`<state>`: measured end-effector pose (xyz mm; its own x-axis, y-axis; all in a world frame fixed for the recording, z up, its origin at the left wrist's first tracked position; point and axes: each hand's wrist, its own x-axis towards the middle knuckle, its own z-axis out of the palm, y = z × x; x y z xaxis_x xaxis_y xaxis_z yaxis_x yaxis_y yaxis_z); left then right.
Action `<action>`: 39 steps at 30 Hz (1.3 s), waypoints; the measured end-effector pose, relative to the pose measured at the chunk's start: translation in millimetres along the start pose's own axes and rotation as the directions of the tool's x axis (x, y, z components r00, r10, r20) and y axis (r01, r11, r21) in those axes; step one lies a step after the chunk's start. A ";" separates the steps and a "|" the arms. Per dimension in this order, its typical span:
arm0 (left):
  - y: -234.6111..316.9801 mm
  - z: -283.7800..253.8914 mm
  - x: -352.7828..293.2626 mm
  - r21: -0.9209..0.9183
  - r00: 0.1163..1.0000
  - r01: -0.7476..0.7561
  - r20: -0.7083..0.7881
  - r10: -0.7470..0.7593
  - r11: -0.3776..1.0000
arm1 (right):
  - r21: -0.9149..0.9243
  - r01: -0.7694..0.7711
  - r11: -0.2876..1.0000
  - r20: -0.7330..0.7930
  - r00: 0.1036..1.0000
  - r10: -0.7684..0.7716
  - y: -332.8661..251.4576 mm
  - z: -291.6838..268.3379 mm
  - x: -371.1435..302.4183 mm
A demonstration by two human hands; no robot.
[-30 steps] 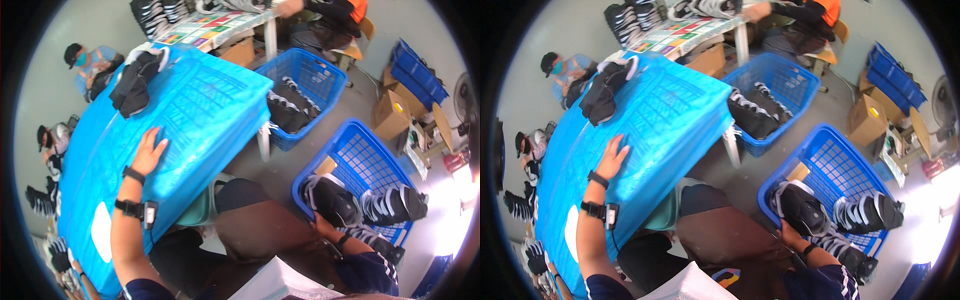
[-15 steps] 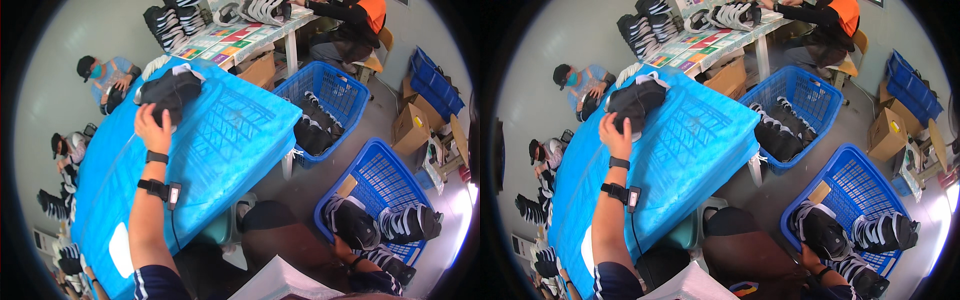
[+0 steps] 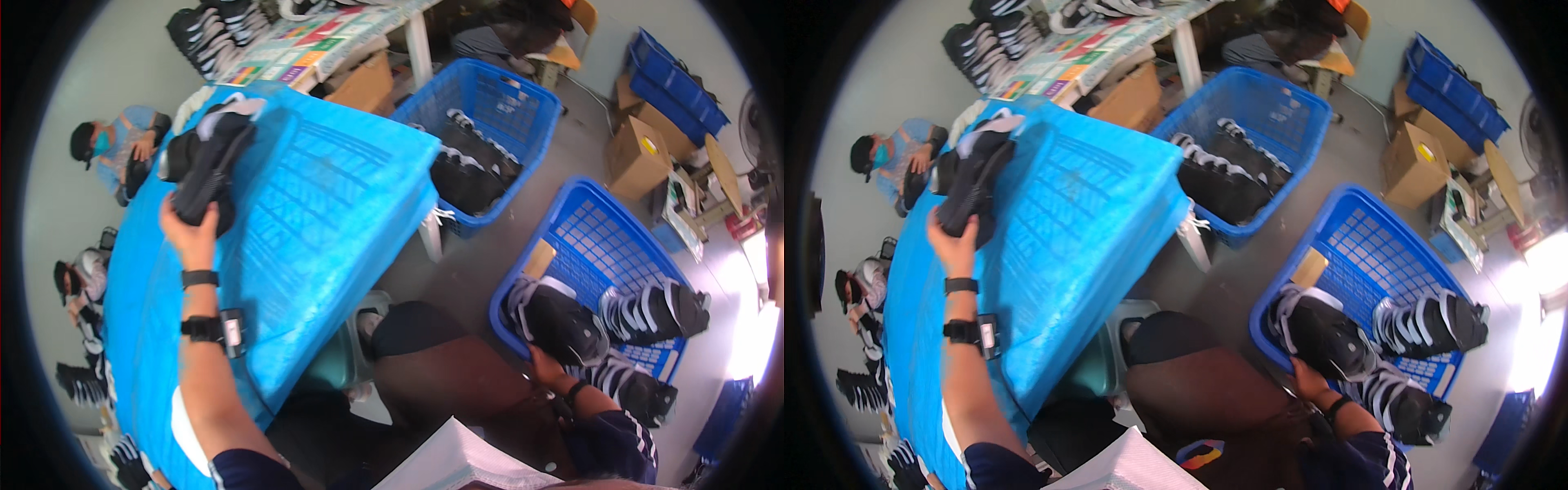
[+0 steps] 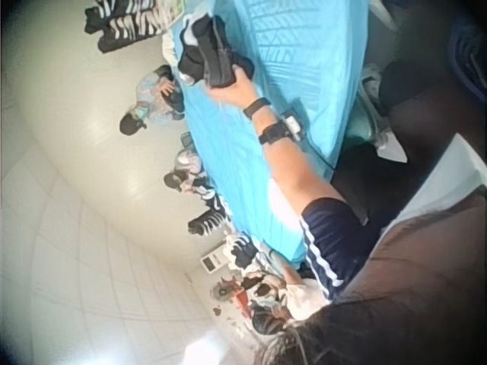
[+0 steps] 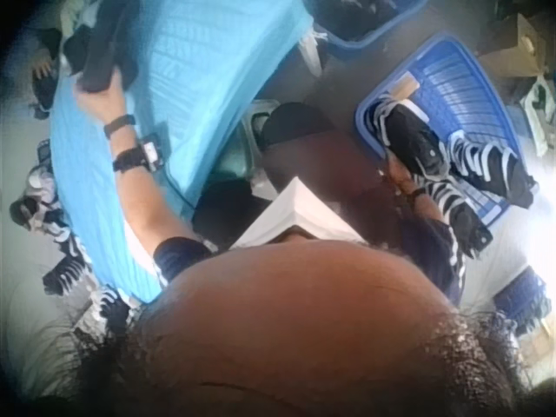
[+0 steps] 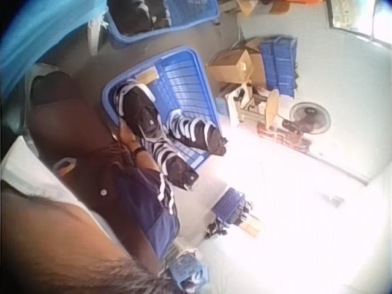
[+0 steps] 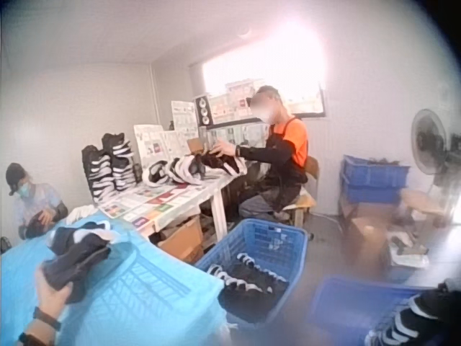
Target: The person inserts a white cushioned insole into the interior of a black and white shoe upper and then places the assembled upper into a blue plastic basket on the floor.
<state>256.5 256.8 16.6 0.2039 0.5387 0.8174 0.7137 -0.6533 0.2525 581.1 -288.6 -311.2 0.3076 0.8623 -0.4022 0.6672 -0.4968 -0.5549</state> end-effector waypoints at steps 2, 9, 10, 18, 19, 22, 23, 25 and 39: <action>14.6 -9.0 -2.8 -0.170 1.000 0.028 -0.009 -0.030 0.985 | 0.006 -0.010 1.000 -0.030 1.000 0.010 8.3 4.4 -3.3; 5.5 -171.3 -39.2 0.233 0.978 -0.149 -0.107 0.177 0.961 | 0.249 -0.095 0.964 -0.012 0.995 0.101 -5.3 -6.9 8.5; 10.6 -188.6 -50.1 0.326 0.974 -0.170 -0.090 0.209 0.930 | 0.342 -0.168 0.924 0.101 0.985 0.142 -5.1 -10.1 13.0; 25.7 -221.2 -147.2 0.720 0.987 -0.162 0.122 0.106 0.674 | 0.482 -0.698 0.530 0.469 0.716 0.517 -1.5 6.0 53.2; 44.4 -202.8 -145.9 0.602 0.974 -0.219 0.177 0.139 0.768 | 0.562 -0.684 0.465 0.517 0.729 0.449 32.9 32.6 61.0; 102.1 -156.5 -142.0 0.187 0.811 -0.170 0.584 0.030 0.968 | 0.528 -0.766 0.365 0.652 0.642 0.403 43.7 41.0 68.8; 102.9 -146.6 -141.9 0.123 0.717 -0.212 0.694 0.069 0.969 | 0.525 -0.766 0.369 0.657 0.641 0.396 44.4 41.2 70.7; 118.4 -118.2 -128.9 0.124 0.610 -0.225 0.791 0.040 0.967 | 0.536 -0.742 0.403 0.625 0.669 0.402 45.7 43.1 71.0; 127.6 -95.5 -112.2 0.181 0.554 -0.191 0.831 -0.047 0.965 | 0.572 -0.724 0.385 0.583 0.689 0.430 88.9 101.3 86.5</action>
<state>260.7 62.1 6.6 0.6366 0.7711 0.0108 0.7712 -0.6366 -0.0062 598.4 -268.1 -469.1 0.1036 0.3239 -0.9404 -0.3543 -0.8715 -0.3392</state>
